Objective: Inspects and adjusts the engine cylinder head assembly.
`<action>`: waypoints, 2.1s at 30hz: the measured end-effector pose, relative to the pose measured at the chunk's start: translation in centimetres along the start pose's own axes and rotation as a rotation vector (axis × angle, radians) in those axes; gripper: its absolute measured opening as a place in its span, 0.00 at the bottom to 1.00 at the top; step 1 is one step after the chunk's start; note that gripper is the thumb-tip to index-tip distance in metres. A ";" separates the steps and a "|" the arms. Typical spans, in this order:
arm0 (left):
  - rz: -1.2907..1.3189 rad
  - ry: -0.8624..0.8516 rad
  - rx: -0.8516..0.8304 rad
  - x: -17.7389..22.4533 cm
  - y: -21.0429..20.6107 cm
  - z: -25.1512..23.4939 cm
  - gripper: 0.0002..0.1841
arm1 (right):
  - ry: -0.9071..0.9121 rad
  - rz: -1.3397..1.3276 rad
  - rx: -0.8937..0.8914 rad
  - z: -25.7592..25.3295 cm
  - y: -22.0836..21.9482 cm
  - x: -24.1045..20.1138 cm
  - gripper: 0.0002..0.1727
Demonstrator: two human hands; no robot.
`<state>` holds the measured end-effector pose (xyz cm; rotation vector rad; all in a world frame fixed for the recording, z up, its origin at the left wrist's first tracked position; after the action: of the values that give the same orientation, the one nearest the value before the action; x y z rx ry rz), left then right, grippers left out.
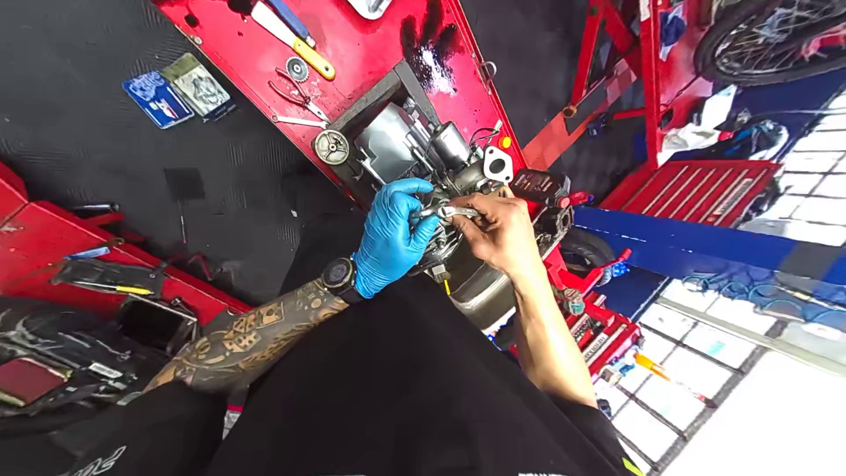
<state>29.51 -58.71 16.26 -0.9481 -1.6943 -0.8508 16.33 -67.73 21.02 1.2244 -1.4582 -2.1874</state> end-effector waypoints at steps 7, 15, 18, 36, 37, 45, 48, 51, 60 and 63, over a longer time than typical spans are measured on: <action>-0.052 -0.002 0.045 -0.5 -0.1 -0.1 0.08 | 0.185 0.011 0.027 -0.1 -0.2 -0.5 0.11; -0.016 0.067 0.029 -1.2 -0.2 -0.2 0.05 | 0.290 -0.049 0.158 0.6 -0.6 -0.3 0.11; -0.026 0.056 0.012 -1.2 -0.2 -0.4 0.05 | 0.282 -0.060 0.166 0.6 -0.7 -0.2 0.11; -0.031 0.064 0.040 -1.4 -0.1 -0.3 0.06 | 0.277 -0.116 0.203 0.9 -1.0 0.2 0.11; -0.031 0.061 0.041 -1.3 -0.1 -0.3 0.06 | 0.277 -0.119 0.205 0.9 -1.0 0.3 0.11; -0.039 0.060 0.039 -1.3 -0.1 -0.2 0.06 | 0.279 -0.135 0.221 1.0 -1.1 0.6 0.11; -0.037 0.054 0.045 -1.3 -0.1 -0.3 0.05 | 0.276 -0.143 0.224 1.0 -1.1 0.7 0.11; -0.030 0.054 0.040 -1.3 -0.1 -0.2 0.05 | 0.281 -0.149 0.224 0.9 -1.2 0.6 0.11; -0.029 0.064 0.031 -1.2 -0.1 -0.3 0.04 | 0.096 -0.068 0.170 2.1 1.4 1.2 0.29; -0.019 0.042 0.037 -1.1 0.0 -0.3 0.04 | 0.010 0.188 0.144 2.8 2.3 0.9 0.32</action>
<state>29.83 -59.21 15.32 -0.8843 -1.6802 -0.8431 13.14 -67.53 22.93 1.0892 -1.6781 -1.9813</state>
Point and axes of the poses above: each hand's wrist, its own z-axis away from the middle knuckle, its own y-axis out of the back of the hand, x = y × z, the point moved 9 cm from there along -z, towards the middle knuckle
